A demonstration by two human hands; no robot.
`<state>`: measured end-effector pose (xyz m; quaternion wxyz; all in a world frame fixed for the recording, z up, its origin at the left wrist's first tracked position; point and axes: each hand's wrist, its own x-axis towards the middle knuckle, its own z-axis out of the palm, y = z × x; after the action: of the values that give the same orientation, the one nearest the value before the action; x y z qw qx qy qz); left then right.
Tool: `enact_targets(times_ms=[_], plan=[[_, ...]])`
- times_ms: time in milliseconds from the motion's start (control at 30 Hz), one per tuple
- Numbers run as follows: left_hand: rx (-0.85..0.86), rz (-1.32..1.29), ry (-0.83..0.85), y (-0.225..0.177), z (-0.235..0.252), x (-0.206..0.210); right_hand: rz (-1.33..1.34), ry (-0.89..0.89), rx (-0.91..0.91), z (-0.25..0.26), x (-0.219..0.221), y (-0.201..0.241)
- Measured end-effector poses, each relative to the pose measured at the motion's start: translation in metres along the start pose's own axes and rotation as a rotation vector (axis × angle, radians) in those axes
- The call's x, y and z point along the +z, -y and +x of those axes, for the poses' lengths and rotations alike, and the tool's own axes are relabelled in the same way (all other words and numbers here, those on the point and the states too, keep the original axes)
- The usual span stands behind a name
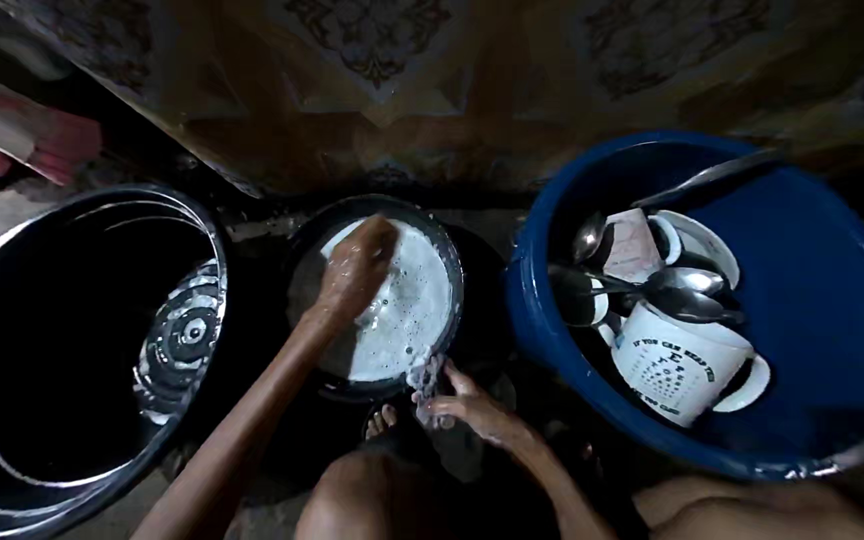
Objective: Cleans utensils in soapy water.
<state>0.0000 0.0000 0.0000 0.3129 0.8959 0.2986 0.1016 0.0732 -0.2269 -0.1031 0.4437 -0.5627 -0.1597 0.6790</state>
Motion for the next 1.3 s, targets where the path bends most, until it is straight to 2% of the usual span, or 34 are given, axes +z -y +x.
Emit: enact_targets(times_ms=[67, 100, 167, 233, 300, 433, 533, 600, 667, 700, 767, 800, 967, 1033, 1133, 1200, 1300], plan=[[-0.407, 0.131, 0.179, 0.072, -0.018, 0.027, -0.190, -0.144, -0.049, -0.023, -0.007, 0.015], [-0.556, 0.172, 0.296, 0.099, -0.025, 0.041, -0.268, -0.228, -0.053, -0.032, -0.010, 0.017], [-0.733, 0.160, 0.469, 0.134, -0.040, 0.068, -0.397, -0.338, 0.004, -0.051, -0.019, 0.021], [-0.722, 0.001, 0.513, 0.155, -0.057, 0.093, -0.489, -0.364, 0.053, -0.065, -0.025, 0.022], [-0.630, -0.140, 0.490, 0.161, -0.064, 0.117, -0.512, -0.358, 0.068, -0.072, -0.026, 0.021], [-0.630, -0.002, 0.578, 0.140, -0.038, 0.161, -0.487, -0.365, 0.099, -0.069, -0.017, 0.016], [-0.522, 0.115, 0.688, 0.121, -0.029, 0.177, -0.465, -0.346, 0.113, -0.060, -0.011, 0.015], [-0.435, 0.054, 0.665, 0.117, -0.029, 0.174, -0.475, -0.324, 0.117, -0.053, -0.008, 0.016], [-0.412, -0.096, 0.435, 0.126, -0.035, 0.174, -0.488, -0.323, 0.109, -0.050, -0.007, 0.018], [-0.439, -0.169, 0.284, 0.131, -0.038, 0.176, -0.490, -0.328, 0.096, -0.049, -0.008, 0.019], [-0.572, -0.120, 0.156, 0.134, -0.044, 0.172, -0.499, -0.353, 0.090, -0.048, -0.011, 0.019], [-0.611, -0.092, 0.159, 0.135, -0.050, 0.168, -0.501, -0.363, 0.088, -0.048, -0.014, 0.019], [-0.751, 0.030, 0.412, 0.127, -0.054, 0.137, -0.465, -0.421, 0.006, -0.046, -0.017, 0.027], [-0.737, 0.117, 0.432, 0.123, -0.050, 0.130, -0.391, -0.448, -0.055, -0.045, -0.014, 0.038], [-0.724, 0.195, 0.413, 0.120, -0.042, 0.120, -0.092, -0.470, -0.139, -0.028, -0.010, 0.050], [-0.727, 0.174, 0.375, 0.110, -0.038, 0.105, 0.129, -0.411, -0.181, -0.012, -0.008, 0.063], [-0.763, 0.040, 0.386, 0.099, -0.032, 0.078, 0.175, -0.422, -0.242, 0.012, -0.007, 0.076]])
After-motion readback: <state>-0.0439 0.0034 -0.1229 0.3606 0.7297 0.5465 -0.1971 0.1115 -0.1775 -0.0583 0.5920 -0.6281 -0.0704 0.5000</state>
